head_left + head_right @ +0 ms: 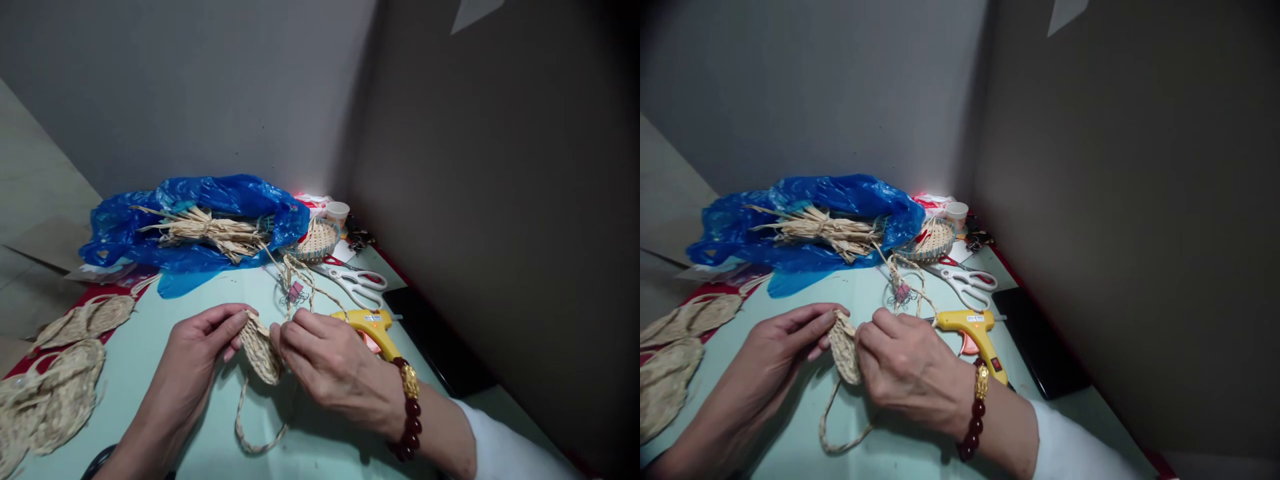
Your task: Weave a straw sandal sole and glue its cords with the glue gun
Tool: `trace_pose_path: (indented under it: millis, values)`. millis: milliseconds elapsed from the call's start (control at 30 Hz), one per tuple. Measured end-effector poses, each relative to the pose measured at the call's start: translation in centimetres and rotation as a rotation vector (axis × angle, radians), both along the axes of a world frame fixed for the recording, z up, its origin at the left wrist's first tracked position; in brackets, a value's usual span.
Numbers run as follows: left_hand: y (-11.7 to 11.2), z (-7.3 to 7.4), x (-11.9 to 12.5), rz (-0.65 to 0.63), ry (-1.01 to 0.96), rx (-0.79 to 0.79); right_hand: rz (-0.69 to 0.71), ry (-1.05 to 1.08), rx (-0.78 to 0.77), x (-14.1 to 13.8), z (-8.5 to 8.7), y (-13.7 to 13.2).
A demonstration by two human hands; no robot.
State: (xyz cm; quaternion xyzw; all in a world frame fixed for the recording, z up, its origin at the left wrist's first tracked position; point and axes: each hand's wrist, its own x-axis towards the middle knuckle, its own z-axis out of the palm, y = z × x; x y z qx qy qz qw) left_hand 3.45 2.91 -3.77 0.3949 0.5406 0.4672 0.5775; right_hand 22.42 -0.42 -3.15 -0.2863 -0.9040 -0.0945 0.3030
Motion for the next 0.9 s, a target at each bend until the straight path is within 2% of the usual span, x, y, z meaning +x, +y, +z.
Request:
trace_pose_path:
  millis: [133, 400, 600, 767, 900]
  values:
    - [-0.2, -0.1, 0.3, -0.002, -0.009, 0.002, -0.005, -0.029, 0.006, -0.2, -0.4, -0.1]
    - [-0.3, -0.9, 0.4, -0.064, -0.069, -0.002, -0.020, -0.098, -0.099, 0.1, -1.1, 0.1]
    - [-0.3, -1.1, 0.6, -0.043, -0.104, 0.006, -0.161, -0.140, -0.263, -0.1, -0.4, -0.6]
    - [-0.6, -0.7, 0.8, -0.007, -0.122, 0.021, -0.221, -0.138, -0.299, -0.4, -0.9, -0.7]
    - [-0.9, 0.1, 0.9, -0.025, -0.159, 0.029, -0.186, -0.091, -0.297, -0.1, -0.9, -0.5]
